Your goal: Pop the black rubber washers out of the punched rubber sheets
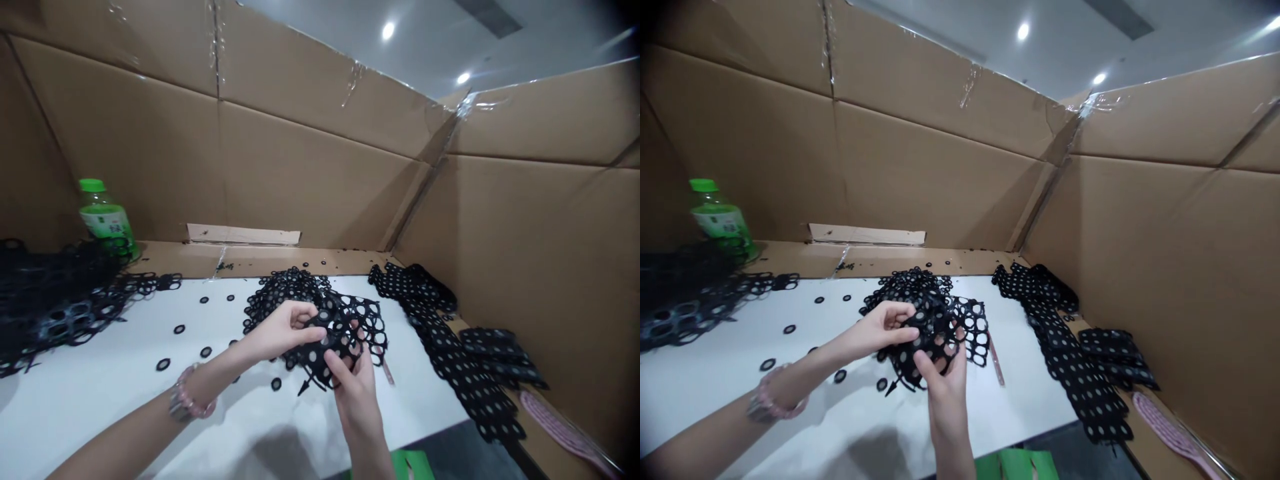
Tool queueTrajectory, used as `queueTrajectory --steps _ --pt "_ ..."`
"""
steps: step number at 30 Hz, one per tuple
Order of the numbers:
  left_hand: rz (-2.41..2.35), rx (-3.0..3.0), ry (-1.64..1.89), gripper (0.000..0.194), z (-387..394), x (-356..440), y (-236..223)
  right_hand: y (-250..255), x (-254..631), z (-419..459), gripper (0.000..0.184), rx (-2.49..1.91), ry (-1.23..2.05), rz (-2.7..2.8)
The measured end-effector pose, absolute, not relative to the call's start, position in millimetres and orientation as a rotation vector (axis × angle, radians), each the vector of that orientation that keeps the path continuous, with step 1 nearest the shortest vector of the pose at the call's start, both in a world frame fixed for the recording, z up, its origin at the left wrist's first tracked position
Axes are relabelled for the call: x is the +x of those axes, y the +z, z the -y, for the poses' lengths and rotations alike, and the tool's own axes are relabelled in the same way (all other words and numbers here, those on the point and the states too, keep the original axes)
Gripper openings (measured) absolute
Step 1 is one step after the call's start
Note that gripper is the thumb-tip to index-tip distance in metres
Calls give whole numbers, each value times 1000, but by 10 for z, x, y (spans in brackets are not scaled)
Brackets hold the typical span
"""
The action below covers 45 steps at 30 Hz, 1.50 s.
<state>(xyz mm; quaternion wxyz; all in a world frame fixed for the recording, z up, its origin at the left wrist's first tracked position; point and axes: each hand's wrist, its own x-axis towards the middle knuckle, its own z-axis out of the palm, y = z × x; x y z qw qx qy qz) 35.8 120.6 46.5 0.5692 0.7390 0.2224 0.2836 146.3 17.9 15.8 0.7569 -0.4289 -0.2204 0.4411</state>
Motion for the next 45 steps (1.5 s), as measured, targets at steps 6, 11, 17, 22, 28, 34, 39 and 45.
queueTrajectory --steps 6,11,17,22,28,34,39,45 --pt "-560 2280 1149 42 -1085 302 581 133 1457 -200 81 -990 837 536" --pt "-405 2405 898 18 -1033 313 598 177 1450 -192 84 -1043 751 597" --pt "-491 2717 1009 27 -1012 370 433 204 1421 -210 86 -1137 640 630" --pt "-708 2576 1048 36 -1088 371 481 128 1370 -190 90 -1157 679 663" --pt "-945 2180 1144 37 -1588 201 471 129 1418 -155 77 -1022 817 506" --pt "-1094 2573 833 26 -1900 233 15 215 1477 -139 63 -886 1049 420" --pt "-1022 2587 983 22 -1724 251 144 215 1466 -138 69 -869 1042 434" --pt "-460 2626 1063 21 -1142 224 630 181 1439 -190 88 -835 1021 449"
